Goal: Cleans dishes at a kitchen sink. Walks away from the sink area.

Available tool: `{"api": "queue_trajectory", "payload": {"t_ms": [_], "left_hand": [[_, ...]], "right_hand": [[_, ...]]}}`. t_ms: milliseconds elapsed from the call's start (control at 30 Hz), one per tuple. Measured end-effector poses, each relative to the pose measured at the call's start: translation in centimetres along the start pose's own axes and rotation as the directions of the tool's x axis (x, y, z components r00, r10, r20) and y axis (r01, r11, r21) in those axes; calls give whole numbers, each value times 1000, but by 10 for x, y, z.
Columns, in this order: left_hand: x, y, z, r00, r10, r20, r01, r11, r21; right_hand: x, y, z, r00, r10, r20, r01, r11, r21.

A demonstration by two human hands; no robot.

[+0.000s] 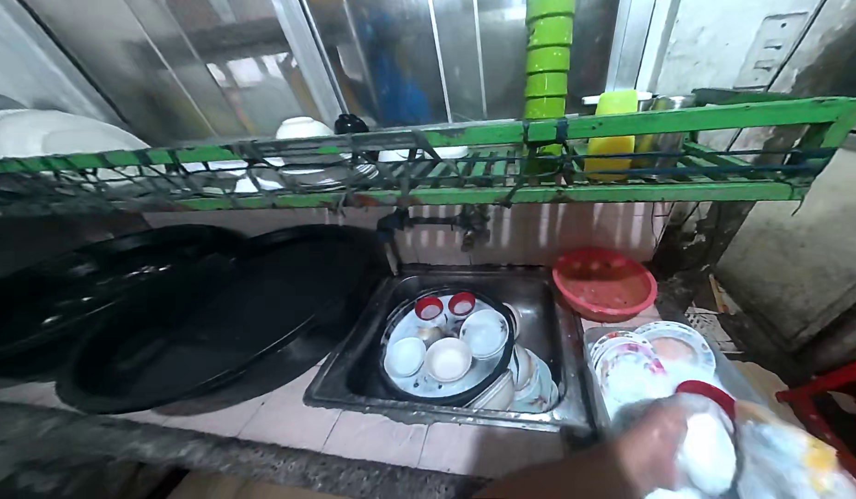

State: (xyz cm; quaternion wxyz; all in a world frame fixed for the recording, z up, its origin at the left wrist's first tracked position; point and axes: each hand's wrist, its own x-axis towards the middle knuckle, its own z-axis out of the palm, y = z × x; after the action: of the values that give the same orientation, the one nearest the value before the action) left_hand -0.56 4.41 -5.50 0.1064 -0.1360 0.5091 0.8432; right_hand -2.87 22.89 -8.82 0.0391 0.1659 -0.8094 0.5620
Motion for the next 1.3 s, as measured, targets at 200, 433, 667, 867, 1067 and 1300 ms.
{"api": "queue_trajectory", "payload": {"t_ms": [200,433,667,867,1067,1300], "left_hand": [[-38,6,28,946,86,-314,-110,992,-61],[-30,20,4,928,219,-303,-271,952,-144],[-11,23,-10,904,417,-95,-302,780,548],[6,17,-5,977,11,-213,-76,951,-298],[9,25,-9,996,61,-60,-75,962,-264],[6,17,-14,980,175,95,-139,943,-303]], "right_hand": [[15,-52,46,997,75,-31,-80,975,-208],[1,-70,77,978,-208,8,205,955,-215],[49,-53,51,940,321,-111,-275,912,304],[31,-93,56,991,80,-106,-72,994,78],[38,-53,38,957,289,9,-288,956,-45],[-1,-74,57,946,-293,135,323,836,-443]]}}
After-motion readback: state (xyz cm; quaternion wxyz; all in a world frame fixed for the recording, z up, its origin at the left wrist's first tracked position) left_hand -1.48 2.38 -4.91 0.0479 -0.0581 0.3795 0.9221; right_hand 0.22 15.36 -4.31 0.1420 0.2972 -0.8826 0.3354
